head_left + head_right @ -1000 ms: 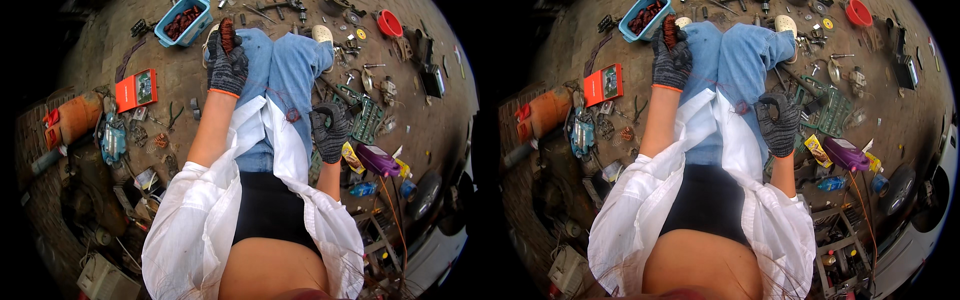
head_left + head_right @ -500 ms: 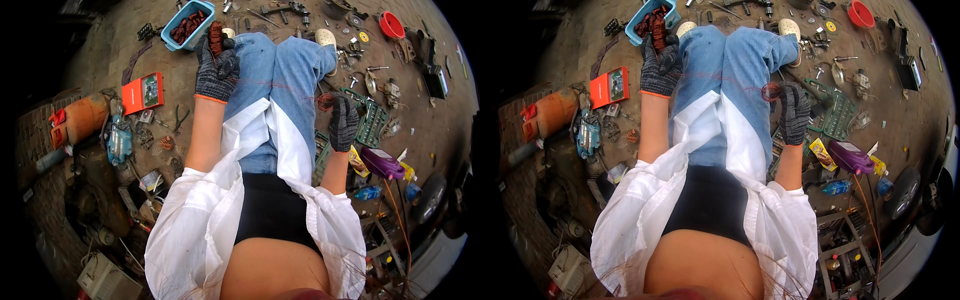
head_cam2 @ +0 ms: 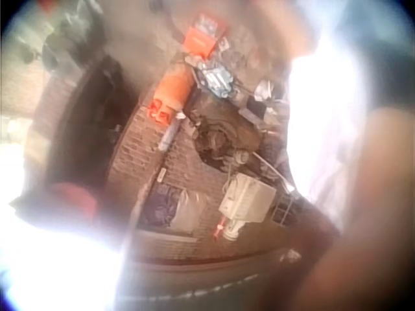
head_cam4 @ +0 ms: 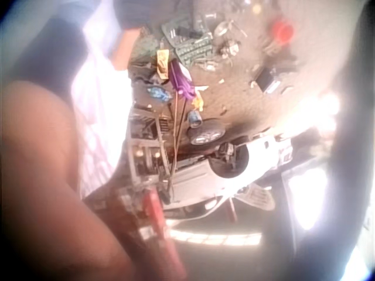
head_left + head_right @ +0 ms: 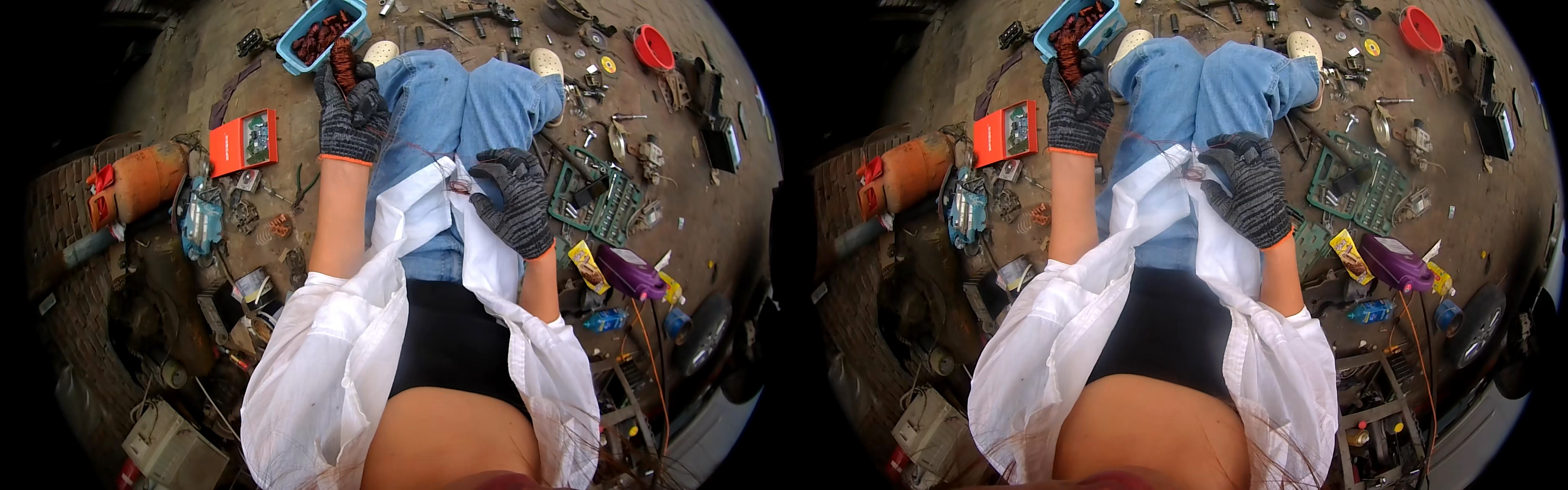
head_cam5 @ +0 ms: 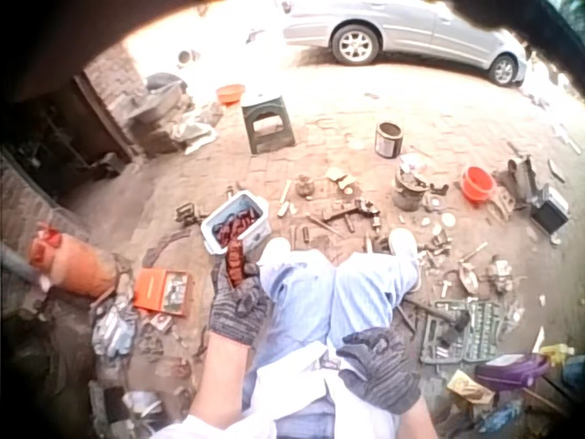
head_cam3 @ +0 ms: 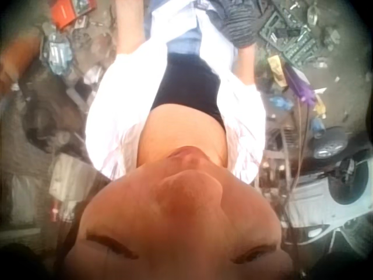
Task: The person sits on the floor and winds a copper wire around a cylindrical core held in the left hand. The right hand repeatedly wraps the wire around the core to form a coil.
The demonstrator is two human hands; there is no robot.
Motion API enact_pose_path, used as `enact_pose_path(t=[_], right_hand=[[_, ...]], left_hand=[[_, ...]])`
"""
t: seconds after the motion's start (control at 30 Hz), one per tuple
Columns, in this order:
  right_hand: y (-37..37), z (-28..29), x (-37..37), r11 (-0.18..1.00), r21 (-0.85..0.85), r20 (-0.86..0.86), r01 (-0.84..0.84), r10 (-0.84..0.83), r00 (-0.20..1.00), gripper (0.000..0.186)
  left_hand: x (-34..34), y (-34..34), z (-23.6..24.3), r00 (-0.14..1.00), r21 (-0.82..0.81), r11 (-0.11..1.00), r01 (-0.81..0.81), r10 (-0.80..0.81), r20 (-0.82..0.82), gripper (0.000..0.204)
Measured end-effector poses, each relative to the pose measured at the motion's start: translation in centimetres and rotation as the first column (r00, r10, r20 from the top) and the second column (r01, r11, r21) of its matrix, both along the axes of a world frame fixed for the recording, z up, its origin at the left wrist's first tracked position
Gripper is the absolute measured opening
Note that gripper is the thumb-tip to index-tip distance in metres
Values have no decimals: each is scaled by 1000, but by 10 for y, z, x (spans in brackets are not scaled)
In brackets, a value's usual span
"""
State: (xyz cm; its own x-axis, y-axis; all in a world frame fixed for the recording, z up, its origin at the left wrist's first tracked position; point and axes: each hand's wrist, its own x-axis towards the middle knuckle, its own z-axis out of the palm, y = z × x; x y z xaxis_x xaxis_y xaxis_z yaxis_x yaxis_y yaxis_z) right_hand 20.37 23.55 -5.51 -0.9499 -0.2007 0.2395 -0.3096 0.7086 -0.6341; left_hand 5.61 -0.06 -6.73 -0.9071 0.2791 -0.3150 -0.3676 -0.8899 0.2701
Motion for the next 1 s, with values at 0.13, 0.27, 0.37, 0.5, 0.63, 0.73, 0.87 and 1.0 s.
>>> enact_pose_path(t=[0.13, 0.27, 0.37, 0.5, 0.63, 0.73, 0.87, 1.0], right_hand=[[-19, -12, 1, 997, 78, -13, 13, -12, 1000, 25], [-21, -18, -5, 996, 5, -45, 91, -91, 995, 24], [-12, -23, -8, 885, -326, -20, 332, -357, 934, 18], [11, -29, -21, 790, -435, 2, 433, -480, 878, 13], [36, -54, -44, 619, -580, 165, 529, -547, 820, 12], [52, -66, -52, 565, -548, 293, 617, -561, 774, 16], [89, -108, -44, 249, -810, 535, 531, -60, 843, 23], [92, -86, -36, 824, -401, 374, 400, -252, 893, 59]], left_hand=[[-3, -5, -1, 999, 1, 999, -32, 32, 19, 39], [-2, -11, 2, 999, -9, 999, -31, 31, 8, 36], [3, -11, 8, 999, -31, 999, -34, 35, 25, 35], [17, 5, 16, 992, 46, 992, 118, -119, 33, 36], [48, 32, 23, 959, 132, 957, 258, -270, 81, 38], [65, 46, 18, 935, 117, 940, 320, -333, 118, 38], [72, 48, 3, 912, 45, 925, 377, -380, 155, 42], [77, 34, -11, 934, -191, 926, 327, -285, 214, 44]])
